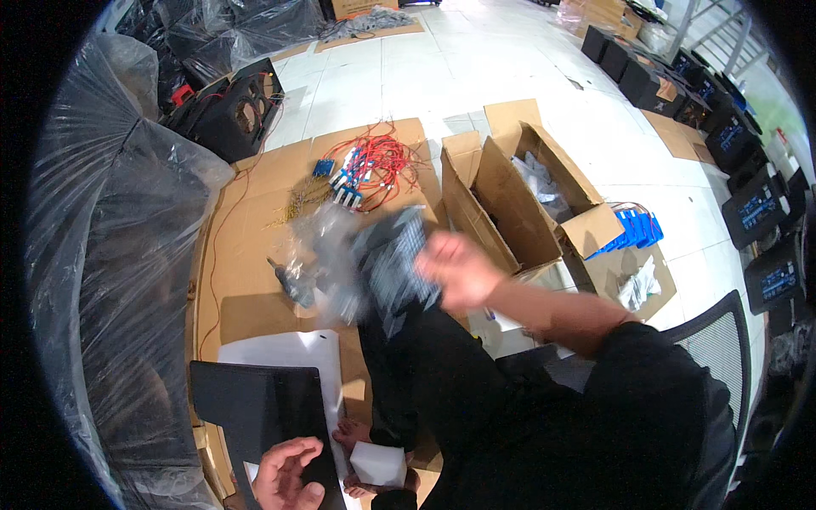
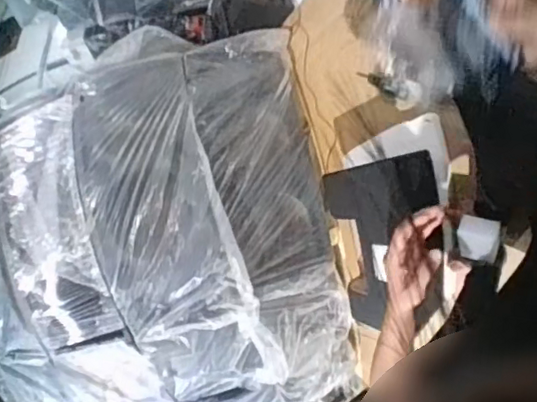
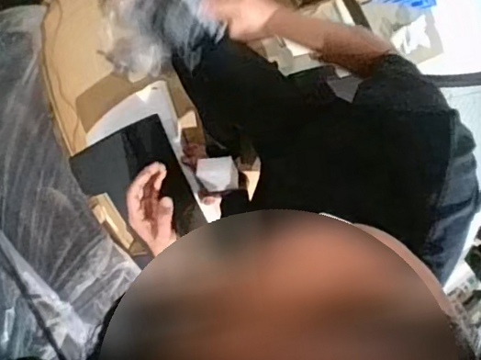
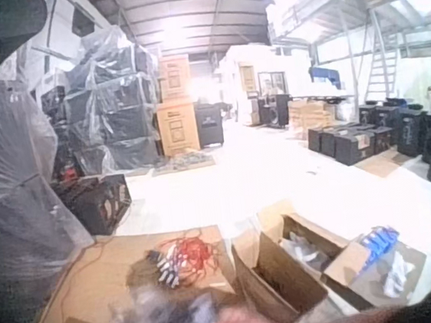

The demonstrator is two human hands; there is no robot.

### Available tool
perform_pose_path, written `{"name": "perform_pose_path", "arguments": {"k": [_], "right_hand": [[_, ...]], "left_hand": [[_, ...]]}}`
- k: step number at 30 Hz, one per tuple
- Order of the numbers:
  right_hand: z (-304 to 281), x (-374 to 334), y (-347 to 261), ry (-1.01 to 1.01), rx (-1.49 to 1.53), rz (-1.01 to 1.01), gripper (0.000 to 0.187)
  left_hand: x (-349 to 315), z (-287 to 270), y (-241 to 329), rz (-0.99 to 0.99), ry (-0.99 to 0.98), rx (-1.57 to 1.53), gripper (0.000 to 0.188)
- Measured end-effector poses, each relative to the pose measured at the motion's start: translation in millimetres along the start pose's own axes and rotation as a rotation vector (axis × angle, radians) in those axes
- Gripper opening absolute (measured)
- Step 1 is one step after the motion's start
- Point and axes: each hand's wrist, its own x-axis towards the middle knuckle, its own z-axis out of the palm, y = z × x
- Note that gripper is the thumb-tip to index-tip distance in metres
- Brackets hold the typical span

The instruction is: The person assembles an electronic device by placing a battery into a black plastic casing, securing it with foam padding, and attaching a backplate with screws. They use a utility knife to trim the foam and a power drill to fasten the screws.

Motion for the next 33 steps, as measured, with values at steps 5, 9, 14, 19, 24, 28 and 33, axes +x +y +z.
{"name": "perform_pose_path", "arguments": {"k": [5,9,14,19,24,28,33], "right_hand": [[-172,23,-92,0.665,-0.145,-0.091,0.020],[-364,-51,-127,0.969,-0.011,-0.015,0.023],[-352,-60,-117,1.080,-0.168,-0.078,0.023],[-189,2,-119,0.641,-0.245,-0.164,0.023],[5,34,-47,0.076,-0.018,0.130,0.021],[143,9,41,-0.154,0.244,0.431,0.022],[247,-26,90,-0.230,0.410,0.722,0.022]], "left_hand": [[-38,-36,-6,-0.171,0.130,0.161,0.044],[-57,-52,-34,-0.204,0.165,0.091,0.040],[-79,-56,-22,-0.223,0.238,0.124,0.039],[-64,-44,-14,-0.298,0.204,0.211,0.044],[-29,-13,-34,-0.243,0.181,0.152,0.042],[-11,-2,-39,-0.313,0.307,0.236,0.042],[-55,-32,-39,-0.436,0.608,0.144,0.020]]}}
